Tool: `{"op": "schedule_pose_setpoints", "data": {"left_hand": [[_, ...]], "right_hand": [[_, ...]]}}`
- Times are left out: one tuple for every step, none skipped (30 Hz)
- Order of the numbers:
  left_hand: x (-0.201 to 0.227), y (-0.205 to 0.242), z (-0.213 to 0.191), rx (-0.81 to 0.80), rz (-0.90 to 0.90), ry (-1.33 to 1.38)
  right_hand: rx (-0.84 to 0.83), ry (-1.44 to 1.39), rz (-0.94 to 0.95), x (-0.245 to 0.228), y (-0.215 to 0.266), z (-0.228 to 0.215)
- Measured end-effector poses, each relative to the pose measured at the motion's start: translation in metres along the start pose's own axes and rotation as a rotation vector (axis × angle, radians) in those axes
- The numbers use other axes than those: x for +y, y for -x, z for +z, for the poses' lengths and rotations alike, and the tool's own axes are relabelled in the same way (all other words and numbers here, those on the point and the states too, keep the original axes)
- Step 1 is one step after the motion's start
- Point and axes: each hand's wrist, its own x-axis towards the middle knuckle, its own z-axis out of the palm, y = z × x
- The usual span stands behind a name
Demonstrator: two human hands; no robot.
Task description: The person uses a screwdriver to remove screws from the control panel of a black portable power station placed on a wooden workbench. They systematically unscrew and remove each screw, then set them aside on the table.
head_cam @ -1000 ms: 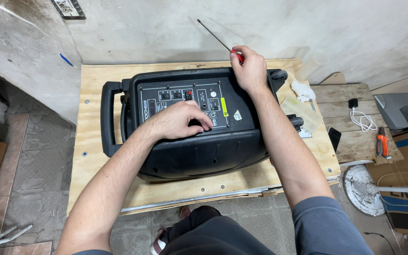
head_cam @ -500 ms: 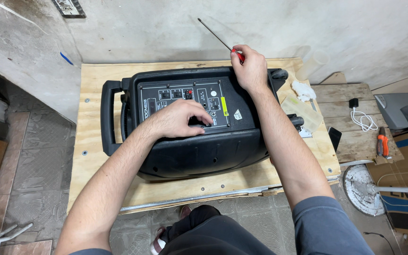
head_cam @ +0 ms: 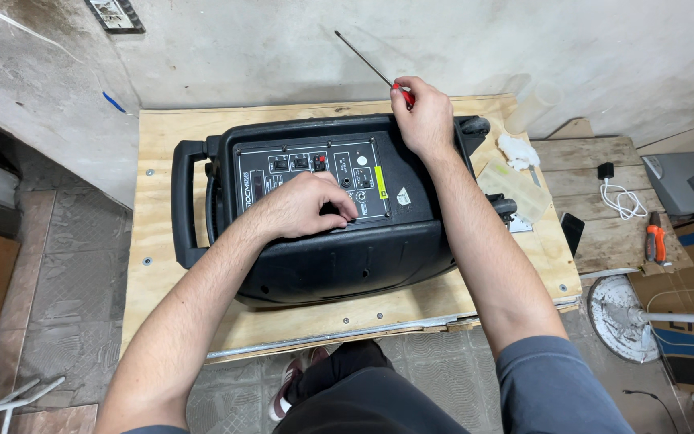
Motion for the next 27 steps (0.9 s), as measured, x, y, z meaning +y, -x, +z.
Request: {"op": "schedule_pose_setpoints", "data": {"left_hand": [[0.003,0.000,-0.002,-0.002,0.000,0.001],[0.006,0.001,-0.003,-0.027,-0.025,0.027],[0.008,0.000,-0.007,-0.049,-0.049,0.049],[0.009,0.001,-0.008,-0.049,-0.048,0.046],[0.011,0.001,-0.009,-0.055,-0.037,0.059],[0.012,0.001,-0.010,-0.062,-0.026,0.071],[0.007,0.000,-0.008,-0.065,-0.025,0.070],[0.001,-0.001,-0.007,-0.058,-0.008,0.034],[-0.004,-0.002,-0.005,-0.052,0.008,-0.002],[-0.004,-0.002,-0.005,-0.055,0.009,-0.002],[-0.004,-0.002,-0.004,-0.060,-0.040,0.023],[-0.003,-0.002,-0.004,-0.065,-0.089,0.048],[0.000,-0.001,-0.004,-0.060,-0.090,0.042],[0.003,0.001,-0.004,-0.044,-0.128,0.074],[0.006,0.002,-0.005,-0.025,-0.163,0.104],[0.006,0.001,-0.007,-0.018,-0.161,0.097],[0.006,0.002,-0.007,-0.009,-0.170,0.131],[0.006,0.002,-0.007,-0.001,-0.178,0.166],[0.008,0.001,-0.009,0.006,-0.175,0.157],[0.010,0.000,-0.012,0.024,-0.202,0.181],[0.012,0.000,-0.012,0.041,-0.232,0.208],[0.014,0.000,-0.012,0.047,-0.232,0.204],[0.016,0.000,-0.013,0.055,-0.261,0.208],[0.018,0.000,-0.015,0.062,-0.290,0.212],[0.017,-0.001,-0.016,0.075,-0.282,0.198],[0.015,-0.003,-0.017,0.085,-0.300,0.198],[0.015,0.001,-0.013,0.088,-0.328,0.208]], "right_hand": [[-0.001,0.000,0.002,-0.001,0.001,-0.001],[-0.006,-0.005,0.017,-0.002,0.002,-0.002],[-0.009,-0.011,0.027,-0.004,0.000,-0.003],[-0.006,-0.011,0.026,-0.004,0.000,-0.003],[-0.010,-0.011,0.022,-0.004,0.000,-0.003],[-0.014,-0.011,0.018,-0.004,0.001,-0.004],[-0.012,-0.011,0.020,-0.004,0.001,-0.004],[-0.011,-0.009,0.012,-0.003,0.001,-0.003],[-0.010,-0.008,0.004,-0.003,0.001,-0.003],[-0.009,-0.008,0.007,-0.002,0.000,-0.002],[-0.006,-0.009,-0.004,-0.001,0.000,-0.002],[-0.003,-0.011,-0.016,-0.001,0.001,-0.002],[0.000,-0.014,-0.023,0.001,0.002,0.000],[-0.011,-0.015,0.011,0.002,0.003,0.002],[-0.020,-0.015,0.041,0.003,0.002,0.002],[-0.015,-0.017,0.032,0.002,0.000,0.000],[-0.024,-0.012,0.046,0.002,0.001,0.000],[-0.034,-0.007,0.059,0.001,0.001,-0.001],[-0.028,-0.009,0.050,-0.001,0.001,-0.002],[-0.039,-0.007,0.061,-0.002,0.000,-0.003],[-0.054,-0.005,0.075,-0.003,0.003,-0.004],[-0.053,-0.007,0.068,-0.004,0.004,-0.005],[-0.060,-0.008,0.069,-0.006,0.003,-0.005],[-0.067,-0.009,0.069,-0.008,0.002,-0.007],[-0.054,-0.011,0.053,-0.009,0.000,-0.008],[-0.059,-0.004,0.066,-0.009,-0.003,-0.009],[-0.076,0.001,0.087,-0.009,0.004,-0.007]]}}
